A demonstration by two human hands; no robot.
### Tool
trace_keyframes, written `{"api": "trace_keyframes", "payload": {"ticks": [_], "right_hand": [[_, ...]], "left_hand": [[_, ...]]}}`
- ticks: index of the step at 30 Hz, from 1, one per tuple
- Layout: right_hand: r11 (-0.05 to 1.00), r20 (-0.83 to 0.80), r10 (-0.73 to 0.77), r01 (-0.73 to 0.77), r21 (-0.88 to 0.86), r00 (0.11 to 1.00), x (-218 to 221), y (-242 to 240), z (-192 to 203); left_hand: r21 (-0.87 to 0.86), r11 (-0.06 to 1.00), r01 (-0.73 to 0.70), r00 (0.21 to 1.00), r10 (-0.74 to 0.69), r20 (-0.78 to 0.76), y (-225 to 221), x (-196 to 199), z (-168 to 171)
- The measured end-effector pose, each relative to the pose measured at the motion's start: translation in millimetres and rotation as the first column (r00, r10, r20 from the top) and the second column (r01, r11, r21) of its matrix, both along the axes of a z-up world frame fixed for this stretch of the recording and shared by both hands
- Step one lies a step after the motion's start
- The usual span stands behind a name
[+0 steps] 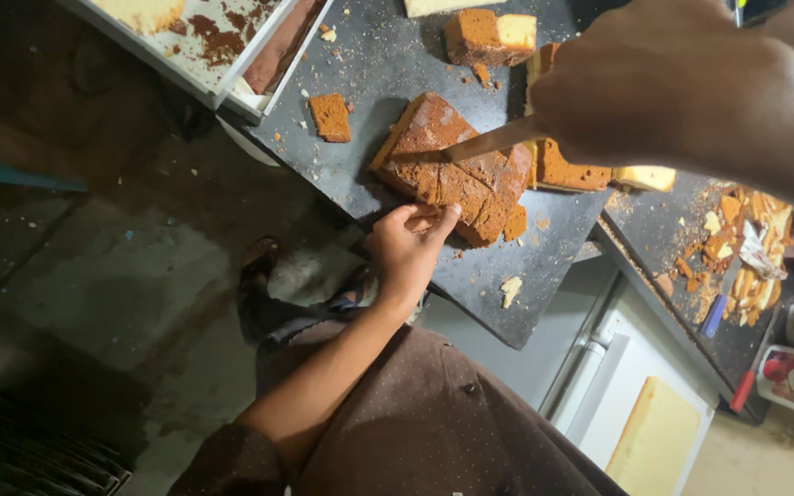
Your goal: The person cuts rectangular cakes into smaller pieces and shapes using a large knife on a work surface, moving the pieces between the counter and metal trays.
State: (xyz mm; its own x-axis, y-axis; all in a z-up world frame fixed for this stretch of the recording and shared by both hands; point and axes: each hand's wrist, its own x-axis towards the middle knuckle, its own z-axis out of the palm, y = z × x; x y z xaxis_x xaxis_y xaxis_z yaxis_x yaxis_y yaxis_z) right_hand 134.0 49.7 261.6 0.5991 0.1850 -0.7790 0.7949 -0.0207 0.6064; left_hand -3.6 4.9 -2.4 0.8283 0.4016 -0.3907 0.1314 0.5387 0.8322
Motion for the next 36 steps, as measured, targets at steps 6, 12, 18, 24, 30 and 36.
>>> {"api": "trace_keyframes", "payload": {"ticks": [6, 12, 18, 24, 30, 36], "right_hand": [[0.994, -0.026, -0.074, 0.075, 0.079, 0.997, -1, -17, -6], [0.983, -0.044, -0.098, 0.104, 0.152, 0.994, -6, -54, -4], [0.955, -0.046, -0.226, 0.230, 0.189, 0.973, -18, -88, 29], [0.906, -0.061, -0.173, 0.183, 0.382, 0.983, -20, -132, 31], [0.813, -0.079, -0.158, 0.176, 0.555, 0.984, -14, -176, 39], [0.755, -0.095, -0.348, 0.339, 0.561, 0.933, -11, -226, 56]], "left_hand": [[0.011, 1.000, -0.012, 1.000, 0.012, -0.006, -3, 2, -3], [-0.143, 0.988, -0.063, 0.989, 0.081, 0.122, -25, -2, -3], [-0.255, 0.963, -0.085, 0.988, 0.049, -0.143, -42, -2, 15], [-0.249, 0.931, -0.265, 0.963, 0.244, -0.112, -61, 13, 3], [-0.338, 0.910, -0.239, 0.962, 0.174, -0.212, -58, 27, 17], [-0.257, 0.952, -0.166, 0.955, 0.090, -0.282, -51, 20, 15]]}}
